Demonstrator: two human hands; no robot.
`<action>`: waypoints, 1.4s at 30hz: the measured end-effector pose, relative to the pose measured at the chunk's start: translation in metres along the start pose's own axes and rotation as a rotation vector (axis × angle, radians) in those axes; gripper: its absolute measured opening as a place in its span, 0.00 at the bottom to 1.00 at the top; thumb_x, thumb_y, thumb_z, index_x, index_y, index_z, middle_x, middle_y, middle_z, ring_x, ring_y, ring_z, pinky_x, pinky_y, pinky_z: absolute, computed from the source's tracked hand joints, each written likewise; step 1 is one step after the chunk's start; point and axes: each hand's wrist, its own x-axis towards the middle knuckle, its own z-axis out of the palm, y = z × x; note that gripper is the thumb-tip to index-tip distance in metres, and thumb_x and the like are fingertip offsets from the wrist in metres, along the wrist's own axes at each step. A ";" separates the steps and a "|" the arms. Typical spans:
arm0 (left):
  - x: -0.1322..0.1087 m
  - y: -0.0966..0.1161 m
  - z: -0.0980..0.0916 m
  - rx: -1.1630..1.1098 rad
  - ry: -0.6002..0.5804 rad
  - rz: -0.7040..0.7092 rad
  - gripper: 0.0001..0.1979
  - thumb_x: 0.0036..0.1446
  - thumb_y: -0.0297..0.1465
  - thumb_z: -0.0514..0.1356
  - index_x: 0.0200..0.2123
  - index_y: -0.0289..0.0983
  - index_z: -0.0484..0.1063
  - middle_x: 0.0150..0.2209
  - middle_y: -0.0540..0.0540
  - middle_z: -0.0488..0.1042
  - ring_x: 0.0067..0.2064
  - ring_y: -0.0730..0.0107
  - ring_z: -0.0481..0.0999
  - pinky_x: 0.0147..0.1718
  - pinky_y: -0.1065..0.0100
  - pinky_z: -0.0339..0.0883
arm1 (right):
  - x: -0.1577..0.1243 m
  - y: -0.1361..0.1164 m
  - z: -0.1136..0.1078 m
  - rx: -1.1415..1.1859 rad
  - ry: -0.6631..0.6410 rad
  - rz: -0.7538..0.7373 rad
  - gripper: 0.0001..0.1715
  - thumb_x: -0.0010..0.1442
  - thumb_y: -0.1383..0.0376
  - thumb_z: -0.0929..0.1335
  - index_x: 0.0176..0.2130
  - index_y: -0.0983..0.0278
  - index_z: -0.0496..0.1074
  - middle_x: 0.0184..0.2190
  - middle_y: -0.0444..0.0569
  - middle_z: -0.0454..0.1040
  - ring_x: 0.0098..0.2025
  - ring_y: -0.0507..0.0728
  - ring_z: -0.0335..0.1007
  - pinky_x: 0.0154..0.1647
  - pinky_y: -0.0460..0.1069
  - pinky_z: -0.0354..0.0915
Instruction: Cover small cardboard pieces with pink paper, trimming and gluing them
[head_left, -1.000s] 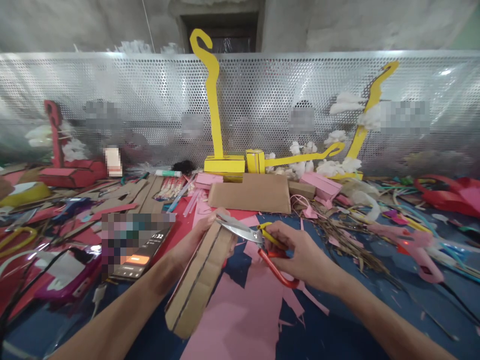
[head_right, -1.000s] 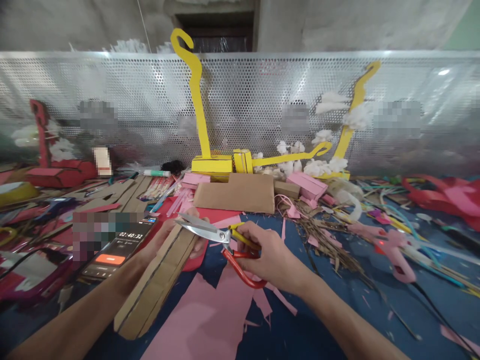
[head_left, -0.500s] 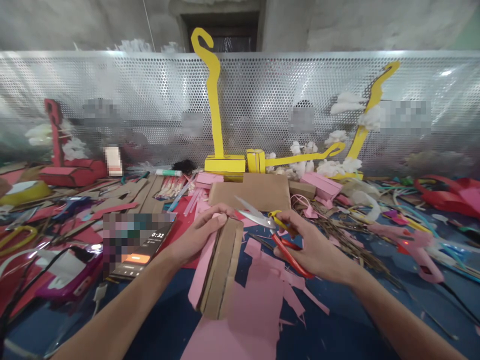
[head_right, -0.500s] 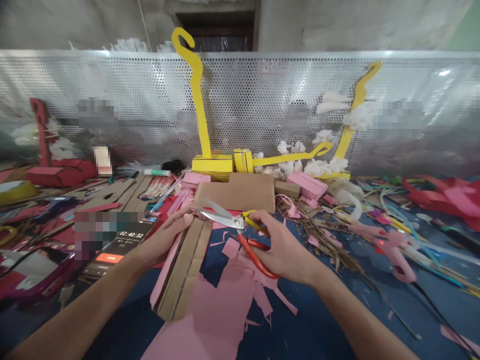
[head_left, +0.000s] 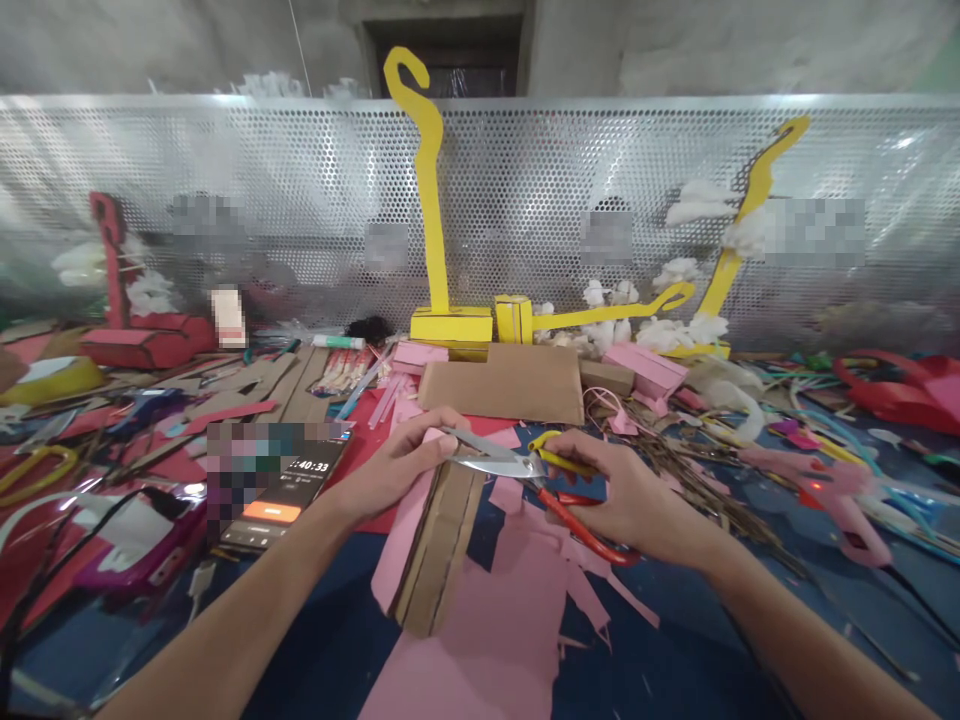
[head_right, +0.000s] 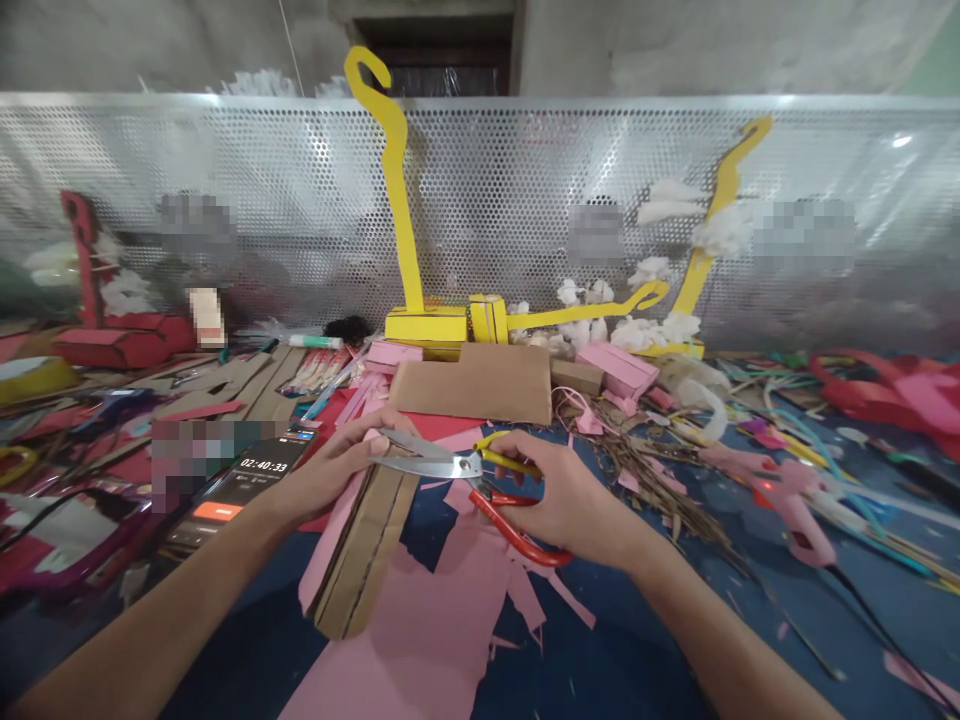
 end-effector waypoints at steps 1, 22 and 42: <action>0.000 0.000 -0.001 0.016 0.001 0.004 0.19 0.66 0.49 0.59 0.43 0.39 0.74 0.38 0.48 0.72 0.38 0.67 0.69 0.38 0.69 0.63 | 0.000 0.000 0.000 0.004 -0.001 0.001 0.23 0.60 0.54 0.74 0.52 0.57 0.74 0.51 0.51 0.78 0.54 0.64 0.77 0.57 0.56 0.75; 0.002 0.001 0.000 0.039 -0.001 0.078 0.13 0.68 0.43 0.59 0.43 0.40 0.77 0.40 0.47 0.75 0.44 0.64 0.73 0.46 0.67 0.64 | 0.001 0.009 0.003 -0.024 0.098 -0.042 0.27 0.58 0.60 0.75 0.56 0.58 0.73 0.57 0.53 0.77 0.57 0.65 0.76 0.56 0.57 0.76; 0.002 -0.002 0.000 0.106 -0.031 0.076 0.13 0.67 0.44 0.58 0.41 0.40 0.74 0.39 0.48 0.72 0.40 0.65 0.68 0.41 0.67 0.61 | 0.001 0.009 0.005 -0.006 0.046 -0.002 0.10 0.60 0.58 0.72 0.39 0.60 0.73 0.34 0.45 0.75 0.34 0.55 0.69 0.36 0.50 0.70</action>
